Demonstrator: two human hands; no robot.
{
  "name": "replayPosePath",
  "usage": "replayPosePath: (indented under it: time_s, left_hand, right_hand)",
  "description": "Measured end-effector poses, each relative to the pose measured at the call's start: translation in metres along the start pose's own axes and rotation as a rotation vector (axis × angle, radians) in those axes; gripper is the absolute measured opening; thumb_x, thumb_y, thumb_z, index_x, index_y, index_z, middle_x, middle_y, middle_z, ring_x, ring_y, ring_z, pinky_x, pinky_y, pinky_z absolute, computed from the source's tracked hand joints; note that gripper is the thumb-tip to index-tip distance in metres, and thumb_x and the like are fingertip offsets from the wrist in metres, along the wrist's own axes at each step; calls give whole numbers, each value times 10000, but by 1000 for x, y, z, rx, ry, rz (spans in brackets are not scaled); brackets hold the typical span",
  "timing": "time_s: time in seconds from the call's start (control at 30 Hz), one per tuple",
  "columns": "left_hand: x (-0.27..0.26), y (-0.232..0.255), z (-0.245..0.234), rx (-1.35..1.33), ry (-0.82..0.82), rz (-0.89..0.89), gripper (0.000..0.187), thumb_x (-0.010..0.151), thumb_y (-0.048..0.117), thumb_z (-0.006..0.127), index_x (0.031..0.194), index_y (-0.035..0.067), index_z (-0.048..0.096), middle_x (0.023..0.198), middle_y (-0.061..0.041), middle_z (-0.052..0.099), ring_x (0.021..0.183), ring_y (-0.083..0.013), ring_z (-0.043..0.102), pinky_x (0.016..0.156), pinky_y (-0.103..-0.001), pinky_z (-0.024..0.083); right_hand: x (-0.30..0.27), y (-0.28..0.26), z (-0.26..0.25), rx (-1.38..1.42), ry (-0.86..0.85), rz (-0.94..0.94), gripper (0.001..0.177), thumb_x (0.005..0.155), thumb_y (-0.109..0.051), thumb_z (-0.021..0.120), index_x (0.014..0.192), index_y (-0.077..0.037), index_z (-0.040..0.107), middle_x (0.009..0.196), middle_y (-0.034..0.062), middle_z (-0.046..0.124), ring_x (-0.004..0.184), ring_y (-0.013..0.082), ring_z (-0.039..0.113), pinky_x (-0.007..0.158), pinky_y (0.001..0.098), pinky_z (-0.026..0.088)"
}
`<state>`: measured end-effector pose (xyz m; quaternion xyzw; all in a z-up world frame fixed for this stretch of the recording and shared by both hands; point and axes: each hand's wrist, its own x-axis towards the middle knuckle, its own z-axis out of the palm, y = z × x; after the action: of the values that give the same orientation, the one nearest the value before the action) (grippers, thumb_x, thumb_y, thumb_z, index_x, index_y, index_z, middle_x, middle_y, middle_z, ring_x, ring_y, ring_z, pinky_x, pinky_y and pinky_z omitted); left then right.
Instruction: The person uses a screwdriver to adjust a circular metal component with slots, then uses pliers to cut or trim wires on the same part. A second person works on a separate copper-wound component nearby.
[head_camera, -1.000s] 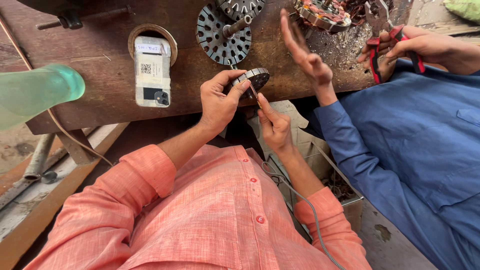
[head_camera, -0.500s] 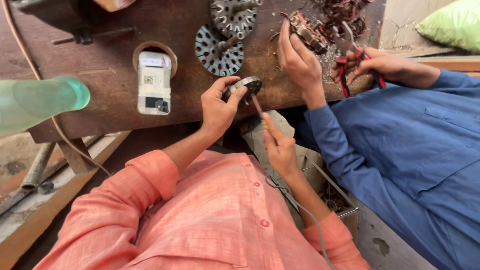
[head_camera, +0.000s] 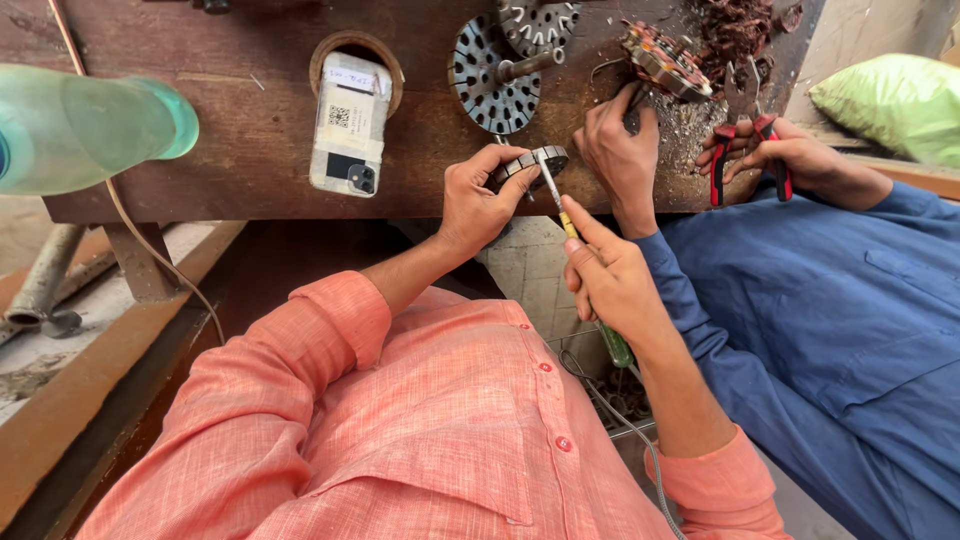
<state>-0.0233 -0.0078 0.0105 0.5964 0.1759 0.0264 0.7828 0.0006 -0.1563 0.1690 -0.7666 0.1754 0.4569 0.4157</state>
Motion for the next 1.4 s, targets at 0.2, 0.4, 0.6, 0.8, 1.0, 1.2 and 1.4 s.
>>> replayPosePath:
  time_s: [0.2,0.4,0.6,0.8,1.0,1.2,1.4]
  left_hand:
    - [-5,-5,-6,-28,21,20,153,942,81,767,1078,25,726,920,-53,785,811,-61,711,708,-236,573]
    - [-5,-7,-3,-18,17,-2,163,939,93,766,1085,31,730,895,-49,786,771,-45,685,662,-228,553]
    - [-4,-2,-7,-21,-4,-14,164,939,93,767,1082,23,727,864,-50,770,732,-57,690,630,-231,540]
    - [2,1,-6,-22,5,19,158,930,81,768,1064,10,726,869,-54,772,747,-64,705,656,-240,559]
    - [1,0,-4,-31,15,32,159,938,72,747,1085,12,732,886,-59,785,766,-72,700,670,-240,557]
    - [-5,2,-8,4,53,75,156,926,81,762,1063,14,730,897,-84,781,787,-93,723,711,-265,576]
    - [-8,3,-9,26,52,58,176,910,88,771,1067,17,739,901,-92,780,795,-100,727,715,-268,573]
  right_hand:
    - [0,-2,15,-55,60,-3,520,1021,-125,528,1538,-182,501,628,-4,513,393,56,432,368,237,365]
    - [-7,4,26,-69,30,-129,512,1025,-99,546,1533,-151,507,645,-10,545,416,43,463,390,226,397]
    - [-10,9,22,16,280,-332,491,1071,-107,517,1559,-143,477,682,-30,545,464,29,448,416,219,387]
    - [-9,1,25,-229,278,-307,511,1053,-98,531,1558,-151,471,647,-29,552,458,37,468,406,238,438]
    - [-11,-11,33,-149,161,-107,511,1022,-107,551,1530,-169,530,626,-11,550,430,59,470,407,261,428]
    - [-10,-10,38,-333,193,-198,516,1028,-118,529,1541,-155,488,575,3,549,424,55,493,413,246,444]
    - [-11,-4,44,-427,178,-475,493,1072,-100,545,1562,-128,507,653,5,561,541,42,520,521,239,489]
